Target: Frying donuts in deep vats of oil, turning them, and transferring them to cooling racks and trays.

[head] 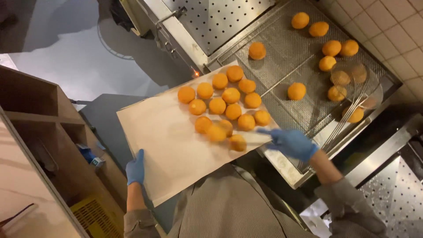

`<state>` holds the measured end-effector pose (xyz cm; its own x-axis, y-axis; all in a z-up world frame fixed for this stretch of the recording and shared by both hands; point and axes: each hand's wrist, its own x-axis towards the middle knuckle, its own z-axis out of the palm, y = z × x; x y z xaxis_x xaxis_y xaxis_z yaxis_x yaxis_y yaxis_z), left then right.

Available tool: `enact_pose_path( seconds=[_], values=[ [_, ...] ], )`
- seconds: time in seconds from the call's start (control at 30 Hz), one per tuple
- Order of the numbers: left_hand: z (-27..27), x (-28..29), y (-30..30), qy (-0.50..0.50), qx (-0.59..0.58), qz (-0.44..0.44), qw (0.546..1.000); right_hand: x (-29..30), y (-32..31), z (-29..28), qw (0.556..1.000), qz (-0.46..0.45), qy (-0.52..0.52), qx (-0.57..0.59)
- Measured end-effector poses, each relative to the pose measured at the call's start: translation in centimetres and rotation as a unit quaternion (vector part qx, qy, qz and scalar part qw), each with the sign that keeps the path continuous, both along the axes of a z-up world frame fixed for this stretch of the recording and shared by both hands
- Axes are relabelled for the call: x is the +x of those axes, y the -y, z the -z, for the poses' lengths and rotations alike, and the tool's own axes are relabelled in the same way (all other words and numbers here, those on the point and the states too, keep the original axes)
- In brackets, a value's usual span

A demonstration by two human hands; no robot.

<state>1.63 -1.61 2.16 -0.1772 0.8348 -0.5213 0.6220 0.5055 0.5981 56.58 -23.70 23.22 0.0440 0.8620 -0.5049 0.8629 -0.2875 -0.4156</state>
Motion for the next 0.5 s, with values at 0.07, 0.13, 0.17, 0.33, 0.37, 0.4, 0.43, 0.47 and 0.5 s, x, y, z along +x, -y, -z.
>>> enact_pose_path(
  seconds=[0.07,0.13,0.17,0.33,0.37,0.4,0.43,0.47,0.5],
  values=[
    [0.5,-0.4,0.0,-0.017,-0.009,0.008,1.000,-2.4,0.3,-0.8,0.999,-0.032,-0.023,0.035],
    [0.8,-0.5,0.1,-0.032,-0.016,0.023,0.999,-3.1,1.0,-1.0,0.995,-0.058,-0.041,0.071],
    [0.8,-0.3,-0.1,-0.041,-0.012,0.022,0.999,-2.5,0.9,-0.6,0.993,-0.062,-0.067,0.074],
    [1.6,-0.8,-0.5,-0.030,-0.031,0.022,0.999,7.0,-1.3,0.5,0.970,0.211,0.020,0.121],
    [2.0,-1.1,-0.5,-0.040,-0.029,0.024,0.998,9.8,-2.7,1.0,0.946,0.280,0.100,0.133],
    [2.5,-1.3,-0.6,-0.050,-0.028,0.027,0.998,12.7,-4.2,1.4,0.910,0.346,0.177,0.144],
    [2.3,-1.1,-0.7,-0.046,-0.027,0.018,0.998,16.6,-5.7,4.0,0.912,0.338,0.178,0.148],
    [2.2,-0.8,-0.7,-0.037,-0.035,0.009,0.999,20.6,-7.4,6.6,0.894,0.354,0.197,0.192],
    [1.8,-1.0,-0.8,-0.032,-0.045,0.001,0.998,24.2,-8.9,9.5,0.874,0.370,0.212,0.233]
  ],
)
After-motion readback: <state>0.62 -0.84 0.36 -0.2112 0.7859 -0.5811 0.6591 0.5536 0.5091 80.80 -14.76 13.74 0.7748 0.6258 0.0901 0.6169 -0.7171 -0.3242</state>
